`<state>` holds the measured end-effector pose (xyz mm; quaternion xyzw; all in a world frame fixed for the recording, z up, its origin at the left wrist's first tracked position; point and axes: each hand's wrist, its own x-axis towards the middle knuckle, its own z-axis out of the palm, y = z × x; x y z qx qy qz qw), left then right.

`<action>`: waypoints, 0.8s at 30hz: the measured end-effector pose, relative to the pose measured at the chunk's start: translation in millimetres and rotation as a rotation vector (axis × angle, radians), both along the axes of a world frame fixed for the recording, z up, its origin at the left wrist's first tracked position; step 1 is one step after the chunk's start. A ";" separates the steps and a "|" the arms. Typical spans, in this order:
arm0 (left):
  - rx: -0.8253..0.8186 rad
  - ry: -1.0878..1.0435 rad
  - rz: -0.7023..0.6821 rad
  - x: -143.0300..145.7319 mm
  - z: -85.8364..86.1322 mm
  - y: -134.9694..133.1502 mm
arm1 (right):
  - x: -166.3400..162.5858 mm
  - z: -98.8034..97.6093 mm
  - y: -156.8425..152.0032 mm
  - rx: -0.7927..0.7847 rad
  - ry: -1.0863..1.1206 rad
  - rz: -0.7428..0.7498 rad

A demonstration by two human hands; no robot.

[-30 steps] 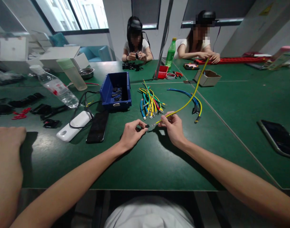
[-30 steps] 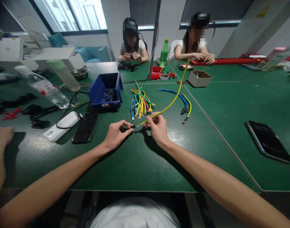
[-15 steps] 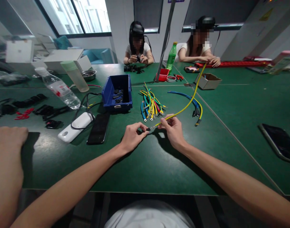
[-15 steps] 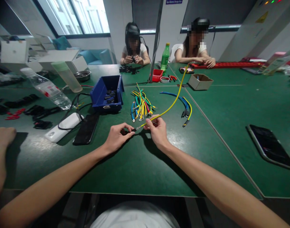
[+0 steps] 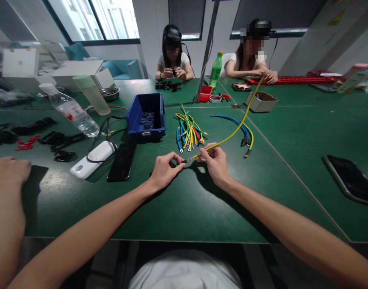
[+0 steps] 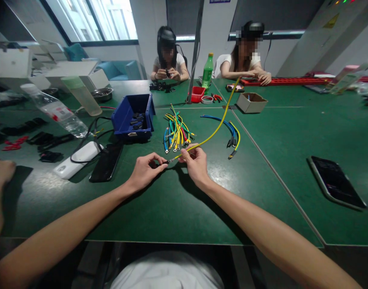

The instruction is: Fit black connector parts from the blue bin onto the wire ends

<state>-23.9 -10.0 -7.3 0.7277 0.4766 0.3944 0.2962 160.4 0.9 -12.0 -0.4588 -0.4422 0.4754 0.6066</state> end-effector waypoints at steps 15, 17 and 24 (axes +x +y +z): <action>-0.016 -0.048 0.007 -0.7 0.4 -0.5 | -0.6 0.1 1.3 -0.004 -0.040 0.002; -0.013 -0.050 0.007 -0.9 0.5 -0.6 | -0.6 -0.6 1.4 -0.004 -0.049 -0.004; 0.000 -0.070 0.013 -0.4 2.4 -0.1 | -1.7 -2.8 2.0 0.004 -0.029 -0.017</action>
